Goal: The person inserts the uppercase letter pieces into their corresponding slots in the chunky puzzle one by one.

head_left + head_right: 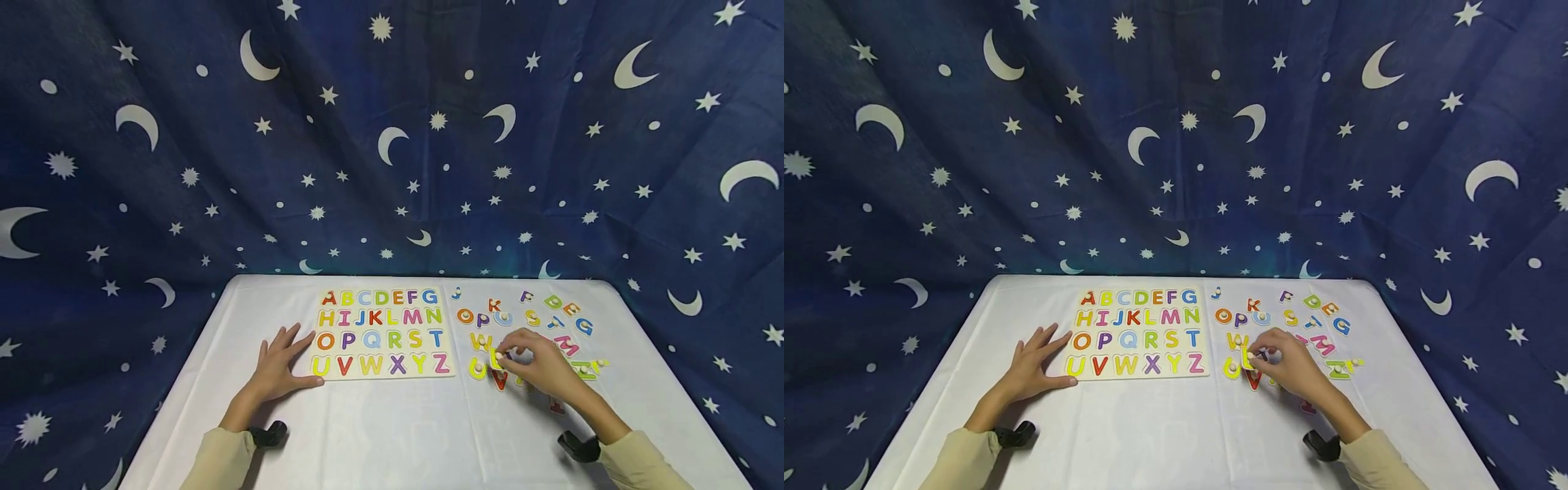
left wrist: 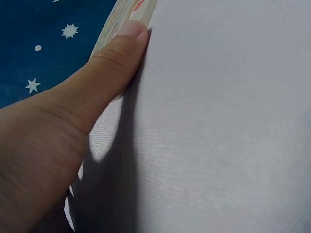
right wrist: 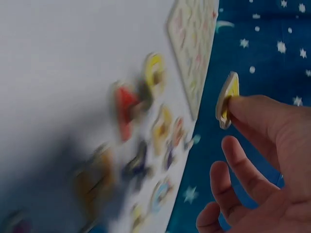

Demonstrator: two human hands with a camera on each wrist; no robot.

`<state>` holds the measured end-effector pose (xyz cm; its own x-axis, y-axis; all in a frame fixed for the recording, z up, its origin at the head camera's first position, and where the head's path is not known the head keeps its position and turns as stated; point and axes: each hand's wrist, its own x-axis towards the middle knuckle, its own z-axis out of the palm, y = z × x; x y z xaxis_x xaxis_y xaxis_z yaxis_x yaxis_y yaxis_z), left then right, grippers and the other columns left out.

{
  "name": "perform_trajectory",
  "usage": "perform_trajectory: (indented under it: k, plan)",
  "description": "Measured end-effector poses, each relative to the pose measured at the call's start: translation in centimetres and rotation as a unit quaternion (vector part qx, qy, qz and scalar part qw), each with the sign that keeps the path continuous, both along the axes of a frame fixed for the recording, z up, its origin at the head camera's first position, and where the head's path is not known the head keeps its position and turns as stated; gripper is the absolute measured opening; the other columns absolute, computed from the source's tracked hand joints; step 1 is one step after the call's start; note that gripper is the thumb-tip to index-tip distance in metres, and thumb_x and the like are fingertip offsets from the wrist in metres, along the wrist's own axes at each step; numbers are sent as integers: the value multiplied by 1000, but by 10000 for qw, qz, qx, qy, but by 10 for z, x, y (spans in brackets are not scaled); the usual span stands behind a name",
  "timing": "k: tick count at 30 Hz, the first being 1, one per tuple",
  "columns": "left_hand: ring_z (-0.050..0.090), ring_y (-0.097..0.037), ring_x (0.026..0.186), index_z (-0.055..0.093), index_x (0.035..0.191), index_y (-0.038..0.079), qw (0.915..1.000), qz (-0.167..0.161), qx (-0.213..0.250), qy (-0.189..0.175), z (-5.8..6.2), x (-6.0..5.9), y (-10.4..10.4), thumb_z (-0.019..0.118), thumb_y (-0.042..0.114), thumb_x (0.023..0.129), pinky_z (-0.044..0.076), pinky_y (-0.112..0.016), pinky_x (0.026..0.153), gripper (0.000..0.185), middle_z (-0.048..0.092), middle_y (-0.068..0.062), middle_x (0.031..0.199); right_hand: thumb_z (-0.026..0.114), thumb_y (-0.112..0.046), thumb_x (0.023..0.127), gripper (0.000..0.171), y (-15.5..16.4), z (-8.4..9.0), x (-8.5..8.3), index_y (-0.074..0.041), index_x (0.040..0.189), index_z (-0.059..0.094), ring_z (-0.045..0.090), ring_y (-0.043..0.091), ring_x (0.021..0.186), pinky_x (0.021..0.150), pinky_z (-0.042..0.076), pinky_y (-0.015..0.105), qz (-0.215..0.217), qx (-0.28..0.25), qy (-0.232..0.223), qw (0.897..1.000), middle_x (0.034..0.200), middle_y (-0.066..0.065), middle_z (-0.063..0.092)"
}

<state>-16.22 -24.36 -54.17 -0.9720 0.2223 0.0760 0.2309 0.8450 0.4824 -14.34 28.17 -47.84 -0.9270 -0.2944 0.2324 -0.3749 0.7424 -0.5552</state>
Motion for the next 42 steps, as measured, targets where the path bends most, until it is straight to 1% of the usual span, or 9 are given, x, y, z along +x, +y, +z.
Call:
perform_trajectory:
  k: [5,12,15,22,26,31,34,38,42]
  plan:
    - [16,-54,151,51,152,15,9999,45,-88,-105,4,1,0,91,57,68,4,-78,115,102,30,-25,164,86,-15,84,15,-36,7,-32,-23,94,77,63,22,86,75,54,42,115,-227,-96,9996,110,-2,71]
    - [15,-53,152,52,152,14,9999,-37,-34,-101,6,1,0,90,57,68,4,-77,116,102,30,-25,164,83,-16,86,11,-81,9,-67,-18,96,78,62,19,86,73,51,37,293,-451,-137,9985,106,-1,74]
    - [16,-53,152,53,151,13,10000,-79,2,-26,5,1,-2,90,57,68,5,-78,116,101,32,-24,163,82,-18,88,9,-102,6,-82,-18,96,79,61,19,85,72,49,35,328,-450,-86,9984,103,-1,75]
    - [15,-52,152,52,152,16,10000,-55,-16,-63,-1,1,-3,89,61,68,4,-76,117,102,30,-23,164,82,-17,87,10,-156,-3,-116,-14,96,80,65,34,94,82,50,42,217,-809,-273,9961,108,4,74]
    - [15,-51,152,53,152,16,10000,-37,13,-81,0,1,-2,89,61,68,4,-77,117,102,31,-23,164,82,-19,86,10,-187,-11,-136,-14,95,80,62,28,87,77,48,37,59,-720,-342,9968,107,4,73]
    - [15,-50,153,53,152,16,9999,-66,36,-97,1,1,-2,88,63,68,4,-76,117,102,31,-22,164,81,-19,88,8,-226,-15,-152,-16,95,80,59,18,81,77,49,37,11,-556,-472,9973,107,3,72]
    - [15,-50,153,53,152,16,9999,-21,40,-116,1,2,-3,88,63,68,3,-75,118,102,31,-21,164,80,-20,90,7,-248,-17,-159,-17,96,80,64,21,92,88,50,45,106,-486,-591,9970,109,2,73]
    - [14,-49,154,53,152,17,9999,20,21,-123,1,2,-4,88,63,68,2,-74,118,102,31,-21,165,78,-22,91,8,-274,-22,-167,-17,97,80,63,26,114,103,43,52,95,-416,-812,9958,112,1,73]
    - [13,-49,154,52,153,17,9998,-5,1,-198,0,2,-5,87,64,69,2,-74,118,102,30,-21,165,77,-18,91,6,-291,-32,-170,-17,95,81,61,27,114,104,40,53,-5,-388,-913,9951,111,3,70]
